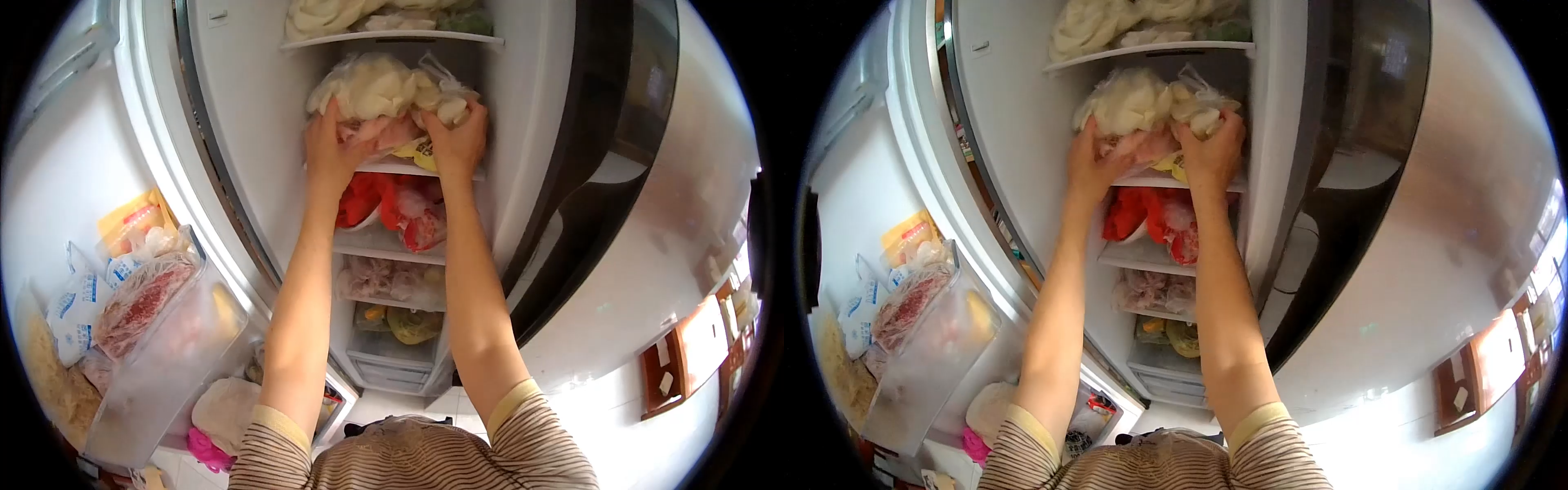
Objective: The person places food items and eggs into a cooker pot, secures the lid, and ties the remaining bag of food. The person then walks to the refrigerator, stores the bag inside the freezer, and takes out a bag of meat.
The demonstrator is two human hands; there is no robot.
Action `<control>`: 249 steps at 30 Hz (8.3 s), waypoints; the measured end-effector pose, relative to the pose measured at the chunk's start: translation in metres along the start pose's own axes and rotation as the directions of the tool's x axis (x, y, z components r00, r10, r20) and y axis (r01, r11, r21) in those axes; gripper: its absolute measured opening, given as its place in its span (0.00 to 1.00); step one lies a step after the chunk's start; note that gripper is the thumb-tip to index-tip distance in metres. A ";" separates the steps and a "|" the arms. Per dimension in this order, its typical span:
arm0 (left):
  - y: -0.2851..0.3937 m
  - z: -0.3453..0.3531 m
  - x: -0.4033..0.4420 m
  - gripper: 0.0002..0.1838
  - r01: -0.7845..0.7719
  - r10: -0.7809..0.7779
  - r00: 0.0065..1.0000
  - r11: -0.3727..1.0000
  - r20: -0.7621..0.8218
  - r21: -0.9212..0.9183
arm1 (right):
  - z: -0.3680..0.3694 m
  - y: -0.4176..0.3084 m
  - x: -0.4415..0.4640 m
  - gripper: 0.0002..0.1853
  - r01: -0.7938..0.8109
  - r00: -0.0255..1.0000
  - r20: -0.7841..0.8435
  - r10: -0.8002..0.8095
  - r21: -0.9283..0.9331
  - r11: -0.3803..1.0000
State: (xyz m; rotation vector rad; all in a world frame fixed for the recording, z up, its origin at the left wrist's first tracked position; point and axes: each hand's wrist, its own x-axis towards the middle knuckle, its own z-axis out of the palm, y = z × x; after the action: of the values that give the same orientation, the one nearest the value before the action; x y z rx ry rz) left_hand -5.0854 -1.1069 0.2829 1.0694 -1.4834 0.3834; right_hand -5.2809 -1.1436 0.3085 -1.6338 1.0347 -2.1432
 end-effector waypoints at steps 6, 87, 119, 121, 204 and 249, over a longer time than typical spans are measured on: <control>0.071 0.003 0.009 0.50 0.173 -0.126 0.984 0.859 -0.129 0.482 | -0.006 -0.003 0.003 0.33 -0.120 0.991 -0.028 0.127 0.193 0.974; 0.037 0.012 0.023 0.45 0.051 -0.079 0.954 0.993 -0.290 -0.102 | 0.115 -0.117 0.200 0.26 0.627 0.773 0.309 -0.554 -0.506 0.593; 0.034 0.025 -0.016 0.14 -0.360 0.440 0.834 0.891 -0.333 0.275 | 0.007 -0.045 -0.012 0.28 0.048 0.922 0.277 -0.269 0.611 0.790; 0.031 0.028 -0.020 0.17 -0.347 0.431 0.854 0.889 -0.290 0.300 | -0.004 -0.060 -0.005 0.28 0.249 0.875 0.366 -0.317 0.222 0.943; 0.030 -0.009 0.312 0.27 -0.063 0.293 0.895 0.829 -0.335 0.556 | 0.106 -0.104 0.092 0.20 0.655 0.754 0.237 -0.613 -0.198 0.729; 0.042 -0.009 0.215 0.42 -0.114 0.312 0.947 0.556 -0.080 0.823 | -0.128 0.003 -0.211 0.09 0.200 0.710 0.677 -0.194 0.071 0.977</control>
State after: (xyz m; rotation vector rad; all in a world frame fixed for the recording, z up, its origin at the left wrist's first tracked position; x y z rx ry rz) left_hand -5.0848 -1.1617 0.4950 1.4890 -1.2245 1.4368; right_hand -5.3277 -0.9731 0.1361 -2.3529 0.6408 -1.3879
